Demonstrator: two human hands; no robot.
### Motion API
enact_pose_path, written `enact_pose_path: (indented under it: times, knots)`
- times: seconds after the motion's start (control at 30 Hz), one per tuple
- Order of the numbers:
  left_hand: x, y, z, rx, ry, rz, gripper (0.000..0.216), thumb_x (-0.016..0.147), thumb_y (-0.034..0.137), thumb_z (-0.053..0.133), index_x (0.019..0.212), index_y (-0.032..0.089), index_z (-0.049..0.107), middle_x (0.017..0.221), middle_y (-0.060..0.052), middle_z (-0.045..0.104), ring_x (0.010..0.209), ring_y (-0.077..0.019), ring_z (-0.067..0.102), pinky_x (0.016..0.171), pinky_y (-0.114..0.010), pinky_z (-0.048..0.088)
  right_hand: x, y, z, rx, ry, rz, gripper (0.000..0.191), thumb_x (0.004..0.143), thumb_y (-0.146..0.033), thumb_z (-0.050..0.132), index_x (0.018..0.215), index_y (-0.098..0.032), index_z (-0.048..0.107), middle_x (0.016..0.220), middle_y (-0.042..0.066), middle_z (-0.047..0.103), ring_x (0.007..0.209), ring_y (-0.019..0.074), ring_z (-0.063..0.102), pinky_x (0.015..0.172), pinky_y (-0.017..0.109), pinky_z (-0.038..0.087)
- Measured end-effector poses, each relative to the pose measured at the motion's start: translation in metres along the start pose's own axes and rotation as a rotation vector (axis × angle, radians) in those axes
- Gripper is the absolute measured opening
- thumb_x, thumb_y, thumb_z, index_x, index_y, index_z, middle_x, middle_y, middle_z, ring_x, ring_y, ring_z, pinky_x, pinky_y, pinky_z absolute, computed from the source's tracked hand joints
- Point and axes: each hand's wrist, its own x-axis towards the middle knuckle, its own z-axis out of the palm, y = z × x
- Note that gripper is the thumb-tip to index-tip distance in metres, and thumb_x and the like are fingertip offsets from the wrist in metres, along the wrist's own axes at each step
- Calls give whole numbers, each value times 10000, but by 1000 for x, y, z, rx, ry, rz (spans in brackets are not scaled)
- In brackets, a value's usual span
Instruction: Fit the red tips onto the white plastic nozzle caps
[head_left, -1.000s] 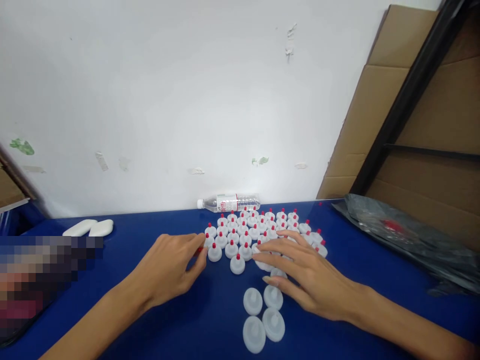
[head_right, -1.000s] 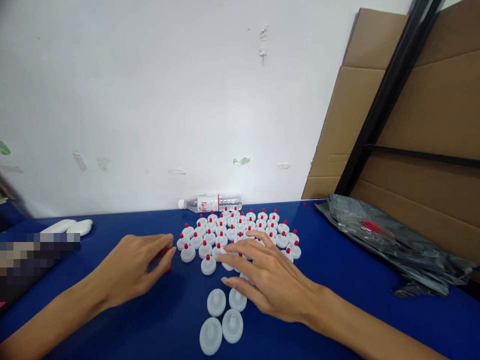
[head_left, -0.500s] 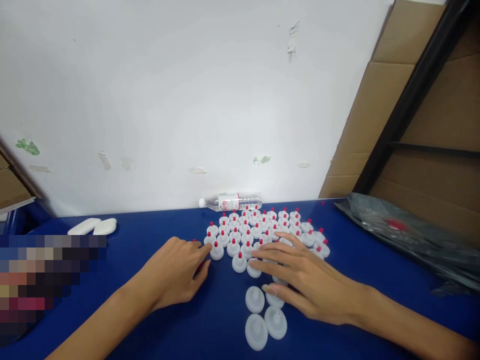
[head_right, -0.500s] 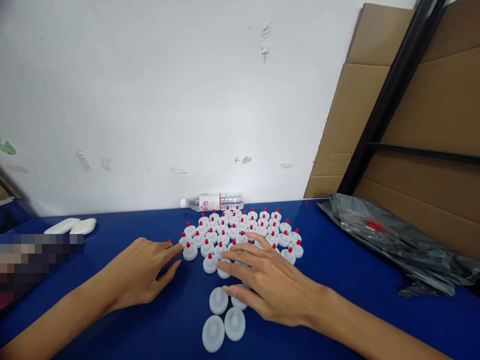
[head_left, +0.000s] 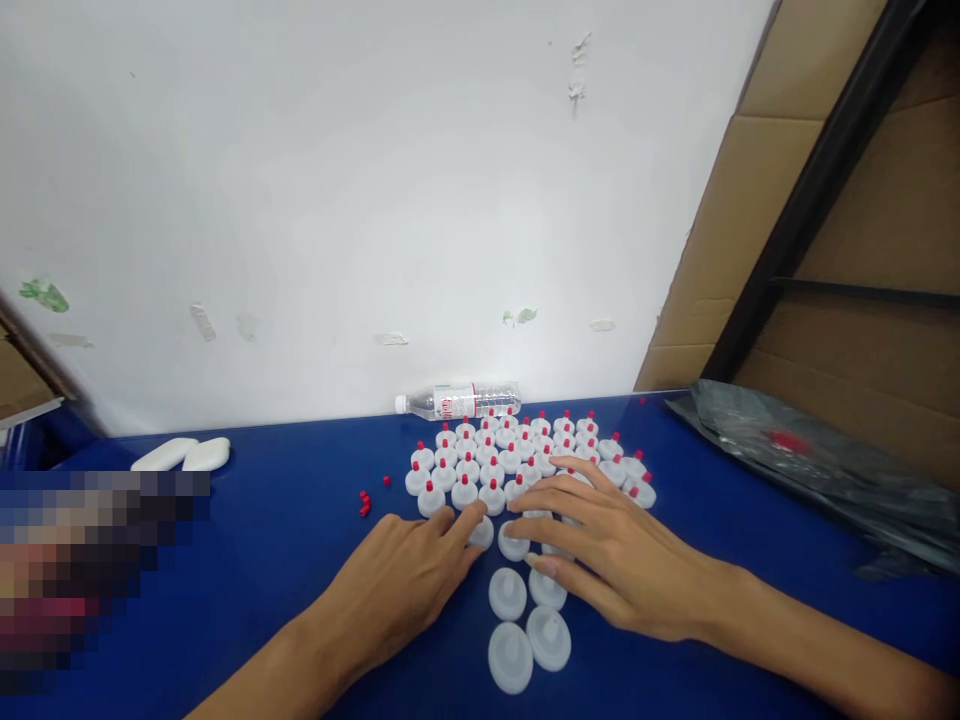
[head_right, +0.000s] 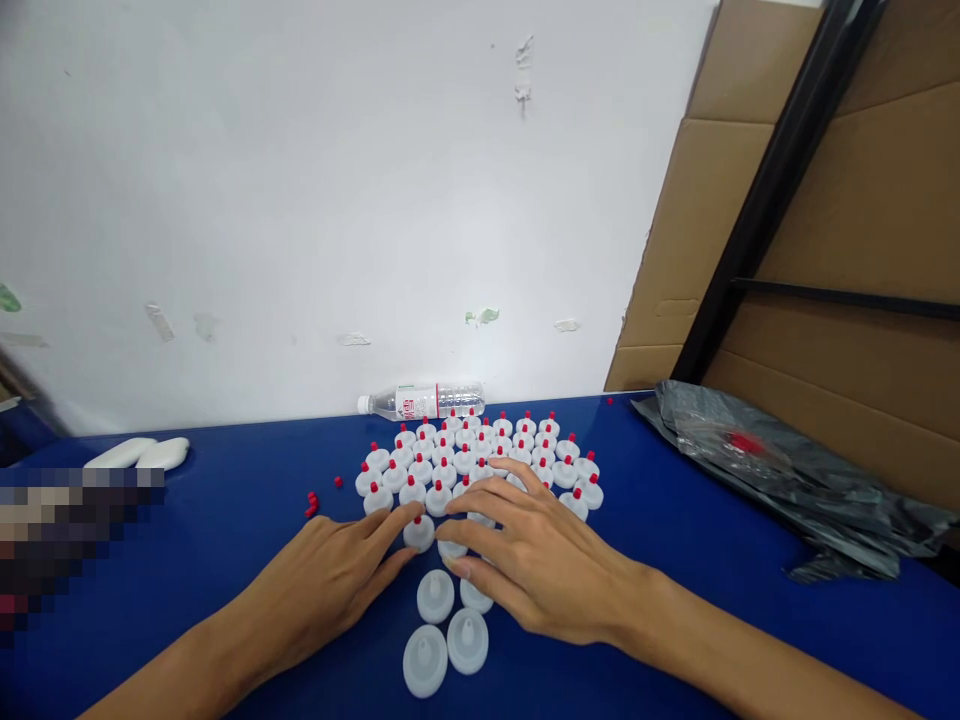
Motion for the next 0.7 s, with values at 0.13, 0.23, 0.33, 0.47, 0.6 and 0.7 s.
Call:
enact_pose_path:
  times: [0.13, 0.23, 0.33, 0.47, 0.6, 0.7]
  knots:
    - [2, -4, -4, -50, 132, 21, 170, 1138, 211, 349, 1123, 225, 517, 877, 15, 726, 517, -220, 699, 406, -334, 340, -1, 0, 0, 18, -25, -12, 284, 1125, -326, 468, 1323, -240, 652, 1331, 68, 691, 1248, 202, 640, 1229, 500, 282]
    - [3, -2, -9, -94, 263, 35, 252, 1162, 253, 268, 1034, 231, 484, 830, 24, 700, 490, -187, 667, 406, -322, 346, -2, -2, -1, 5, -69, -32, 300, 1119, -367, 489, 1361, -274, 639, 1522, 88, 584, 1410, 209, 539, 1251, 504, 264]
    - [3, 6, -12, -153, 389, 77, 227, 1167, 276, 310, 1005, 227, 460, 804, 42, 681, 514, -130, 657, 428, -273, 383, -1, -5, -2, -23, -133, -95, 346, 1111, -418, 503, 1413, -298, 620, 1639, 118, 455, 1523, 237, 413, 1243, 521, 289]
    - [1, 16, -14, -166, 491, 145, 198, 1149, 252, 398, 964, 229, 464, 752, 56, 644, 489, -109, 588, 439, -262, 369, 0, -11, -2, -36, -98, -161, 333, 1108, -417, 503, 1386, -294, 638, 1534, 160, 541, 1453, 247, 490, 1200, 548, 346]
    - [1, 17, -20, -118, 458, 150, 199, 1132, 227, 382, 988, 230, 519, 765, 20, 649, 482, -146, 540, 435, -313, 335, 0, -14, -3, -4, 52, -217, 184, 1083, -323, 549, 1139, -266, 714, 1201, 104, 672, 1173, 201, 630, 1174, 512, 372]
    - [1, 19, -27, -143, 383, 147, 259, 1092, 159, 309, 952, 243, 510, 722, 19, 615, 481, -156, 522, 443, -327, 334, -1, -16, -2, -14, 131, -246, 208, 1057, -197, 528, 1102, -277, 714, 1065, 77, 670, 1101, 191, 628, 1147, 499, 397]
